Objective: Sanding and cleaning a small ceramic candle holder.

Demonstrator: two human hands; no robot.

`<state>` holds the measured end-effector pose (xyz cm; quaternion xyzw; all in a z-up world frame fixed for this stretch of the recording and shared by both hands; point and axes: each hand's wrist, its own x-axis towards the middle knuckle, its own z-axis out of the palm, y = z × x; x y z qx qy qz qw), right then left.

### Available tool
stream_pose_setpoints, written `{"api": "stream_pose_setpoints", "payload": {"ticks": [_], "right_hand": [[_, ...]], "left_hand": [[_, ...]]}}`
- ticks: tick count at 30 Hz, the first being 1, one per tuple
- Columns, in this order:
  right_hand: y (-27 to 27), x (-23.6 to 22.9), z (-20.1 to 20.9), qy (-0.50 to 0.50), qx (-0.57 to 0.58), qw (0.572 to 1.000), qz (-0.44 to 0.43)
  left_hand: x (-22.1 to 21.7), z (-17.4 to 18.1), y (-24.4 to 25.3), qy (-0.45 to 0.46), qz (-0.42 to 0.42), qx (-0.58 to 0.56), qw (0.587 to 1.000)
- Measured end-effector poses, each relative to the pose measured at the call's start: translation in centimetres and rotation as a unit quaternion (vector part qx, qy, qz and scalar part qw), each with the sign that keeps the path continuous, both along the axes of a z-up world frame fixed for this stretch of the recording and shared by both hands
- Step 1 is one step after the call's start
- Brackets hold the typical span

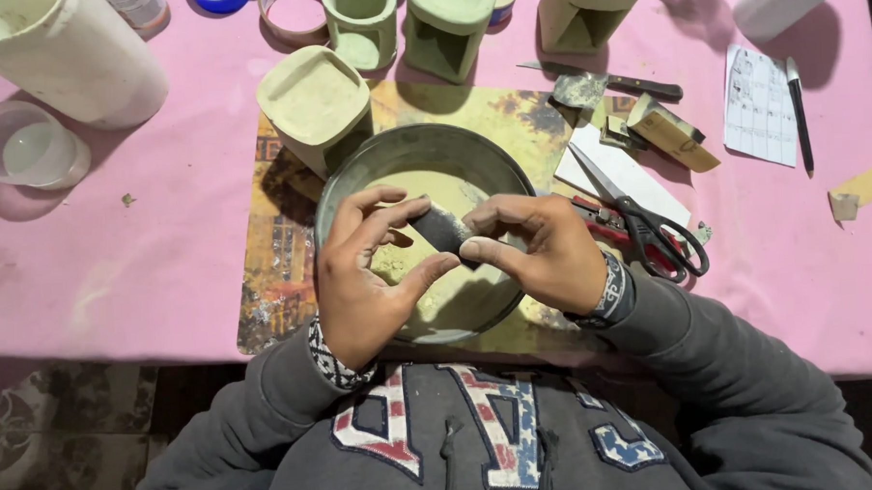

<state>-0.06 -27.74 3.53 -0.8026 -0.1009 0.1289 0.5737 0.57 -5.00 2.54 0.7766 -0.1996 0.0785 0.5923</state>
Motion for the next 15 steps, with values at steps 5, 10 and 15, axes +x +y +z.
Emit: {"api": "stream_pose_setpoints", "payload": {"ticks": [5,10,15], "right_hand": [[0.2,0.8,-0.2,-0.127,0.051,0.99,0.031],[0.5,1.5,-0.1,-0.05,0.177,0.98,0.08],[1.2,2.0,1.0,0.056,0.161,0.985,0.031]], "left_hand": [[-0.1,-1.7,-0.4,0.046,-0.059,-0.062,0.995],[-0.5,-3.0,-1.1,0.241,-0.135,-0.184,0.943],[-0.7,-1.9,-1.2,0.172,-0.055,-0.095,0.979]]}}
